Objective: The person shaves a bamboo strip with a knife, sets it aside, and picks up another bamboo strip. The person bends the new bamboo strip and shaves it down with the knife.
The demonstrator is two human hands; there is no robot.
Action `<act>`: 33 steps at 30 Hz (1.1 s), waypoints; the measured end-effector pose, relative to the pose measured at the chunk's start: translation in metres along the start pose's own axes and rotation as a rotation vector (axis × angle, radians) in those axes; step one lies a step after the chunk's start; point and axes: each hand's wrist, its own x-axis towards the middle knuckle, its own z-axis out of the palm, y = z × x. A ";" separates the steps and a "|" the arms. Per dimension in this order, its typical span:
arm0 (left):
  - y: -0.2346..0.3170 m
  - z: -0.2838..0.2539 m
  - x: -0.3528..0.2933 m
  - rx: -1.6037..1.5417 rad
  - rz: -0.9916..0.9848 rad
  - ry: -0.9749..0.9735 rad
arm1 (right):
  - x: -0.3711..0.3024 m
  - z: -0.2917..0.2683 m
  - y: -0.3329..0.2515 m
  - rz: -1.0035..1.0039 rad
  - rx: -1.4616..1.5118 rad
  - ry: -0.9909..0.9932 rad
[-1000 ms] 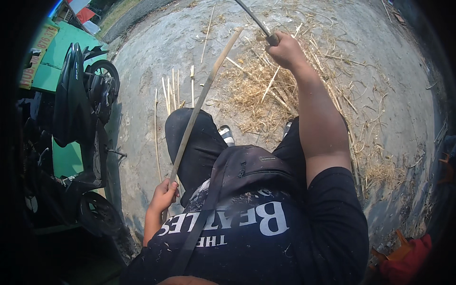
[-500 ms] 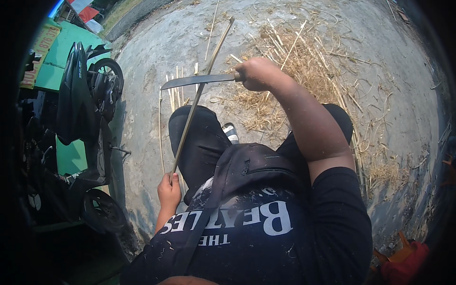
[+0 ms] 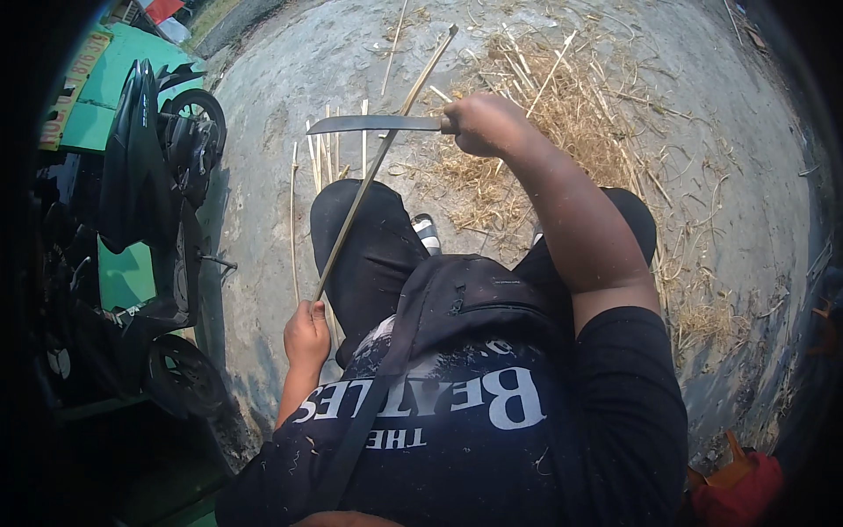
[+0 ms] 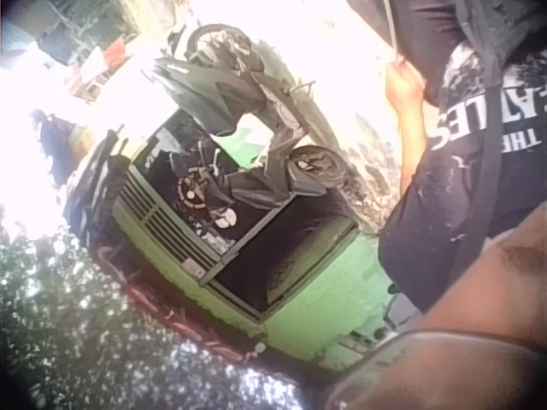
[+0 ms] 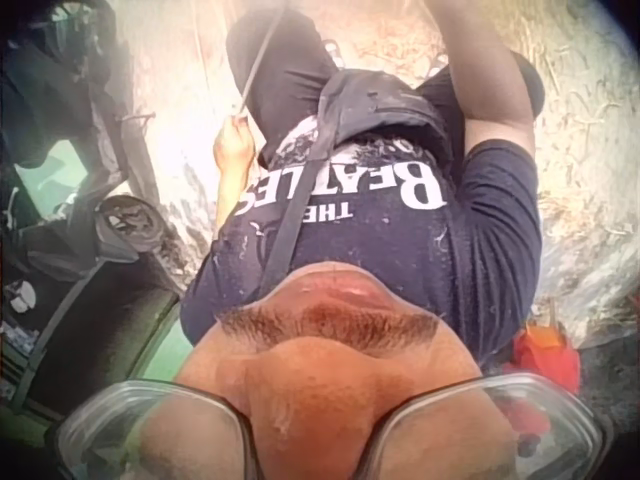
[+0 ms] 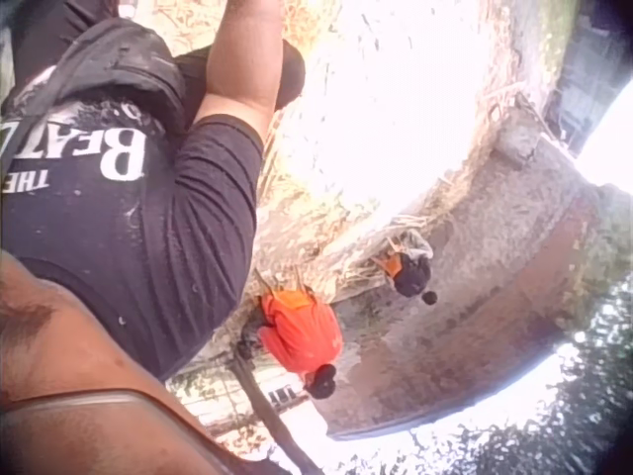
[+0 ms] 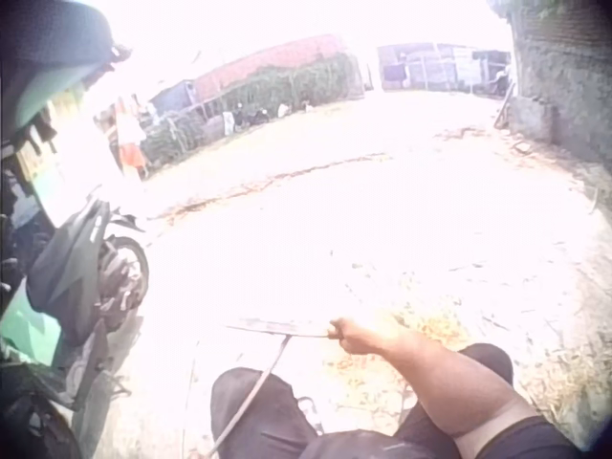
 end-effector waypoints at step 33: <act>0.006 0.008 0.011 0.141 0.047 0.091 | -0.017 0.013 -0.051 -0.294 -0.113 -0.051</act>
